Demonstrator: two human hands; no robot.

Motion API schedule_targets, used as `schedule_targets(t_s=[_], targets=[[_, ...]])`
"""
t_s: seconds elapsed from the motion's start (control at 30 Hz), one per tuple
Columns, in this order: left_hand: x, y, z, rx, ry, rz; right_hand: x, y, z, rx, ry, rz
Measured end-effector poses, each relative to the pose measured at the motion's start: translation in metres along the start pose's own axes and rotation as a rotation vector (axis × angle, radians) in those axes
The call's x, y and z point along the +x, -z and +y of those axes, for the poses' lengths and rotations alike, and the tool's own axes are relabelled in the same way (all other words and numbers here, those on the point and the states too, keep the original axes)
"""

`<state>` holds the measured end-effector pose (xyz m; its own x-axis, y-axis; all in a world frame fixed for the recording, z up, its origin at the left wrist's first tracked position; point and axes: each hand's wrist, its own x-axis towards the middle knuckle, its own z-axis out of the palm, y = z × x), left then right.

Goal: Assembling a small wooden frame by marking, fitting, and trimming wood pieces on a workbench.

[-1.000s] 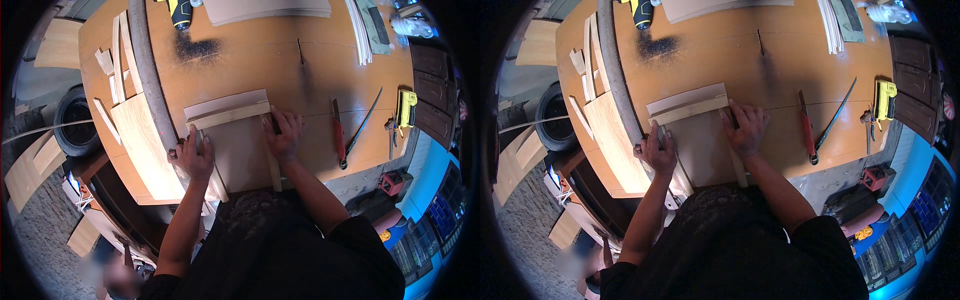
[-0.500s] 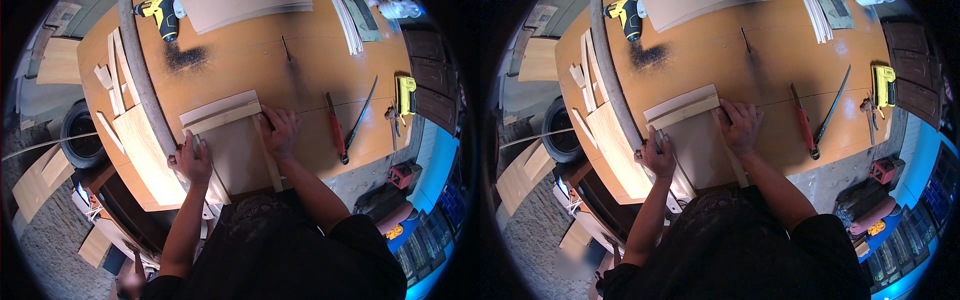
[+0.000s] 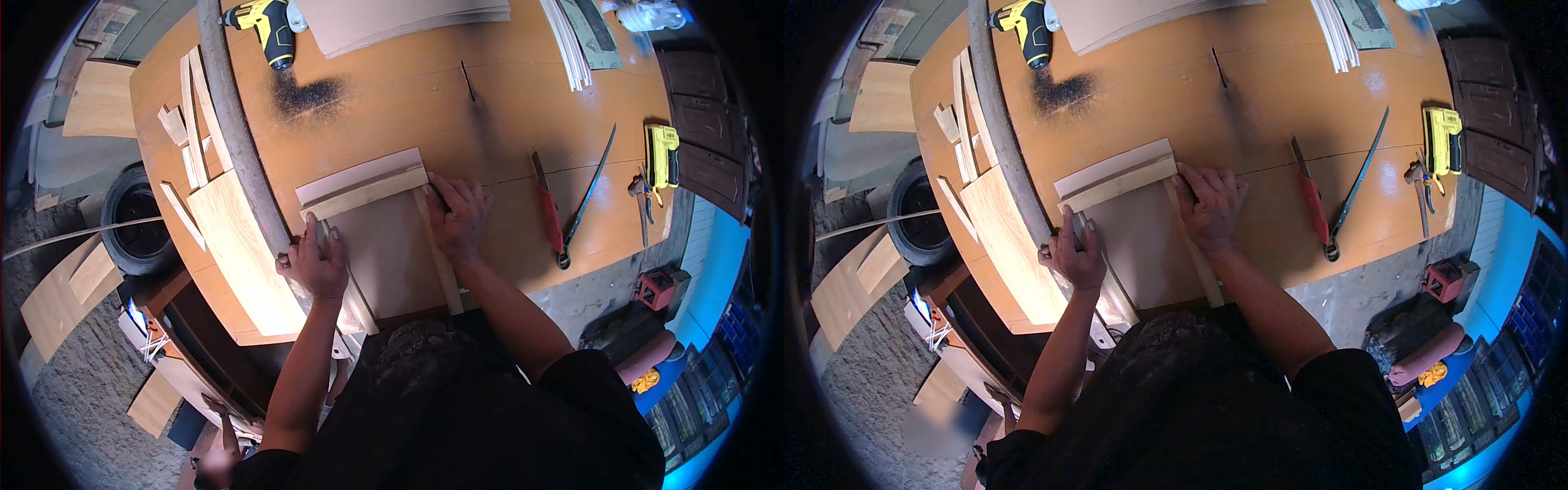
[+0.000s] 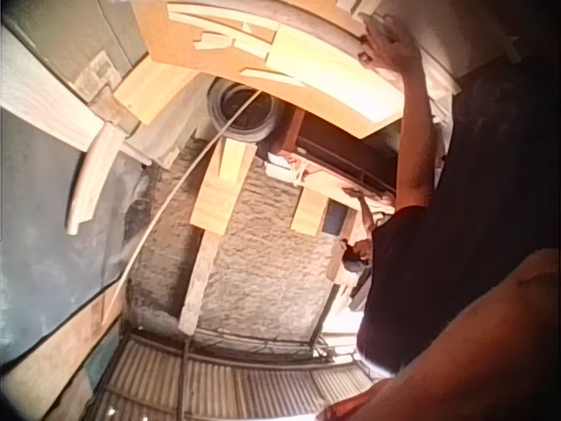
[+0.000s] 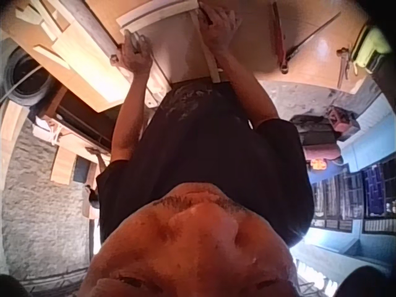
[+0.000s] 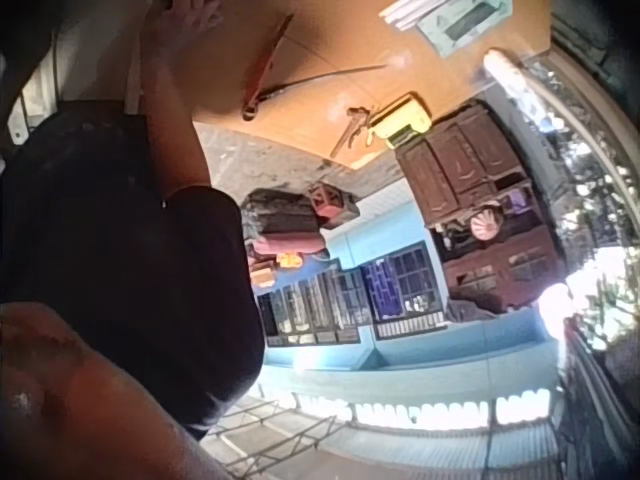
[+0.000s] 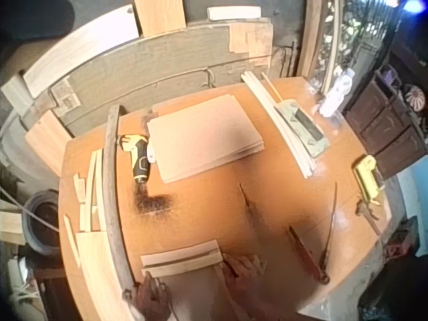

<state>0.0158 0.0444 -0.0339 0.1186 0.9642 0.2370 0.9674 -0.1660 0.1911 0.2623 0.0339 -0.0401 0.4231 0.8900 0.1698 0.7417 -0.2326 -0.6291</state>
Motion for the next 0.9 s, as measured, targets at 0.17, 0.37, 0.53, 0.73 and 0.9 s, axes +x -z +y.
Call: schedule_targets(t_s=[0.17, 0.37, 0.53, 0.73, 0.9], targets=[[-0.0006, -0.0019, -0.0006, -0.004, -0.013, 0.024, 0.0007, -0.0003, -0.0013, -0.004, -0.013, 0.012], [-0.0001, -0.0006, 0.0009, 0.001, -0.019, 0.01, 0.0007, -0.001, 0.0007, -0.014, -0.003, 0.01], [-0.0008, -0.0005, 0.0003, -0.021, 0.01, -0.017, 0.0008, 0.0006, 0.0003, -0.018, 0.013, 0.002], [-0.0041, -0.0014, -0.002, -0.009, 0.061, -0.05, 0.0002, -0.0004, 0.0, -0.022, 0.014, 0.014], [-0.0004, 0.001, 0.0016, -0.004, 0.004, -0.021, -0.0008, -0.003, 0.004, 0.005, 0.024, 0.035]])
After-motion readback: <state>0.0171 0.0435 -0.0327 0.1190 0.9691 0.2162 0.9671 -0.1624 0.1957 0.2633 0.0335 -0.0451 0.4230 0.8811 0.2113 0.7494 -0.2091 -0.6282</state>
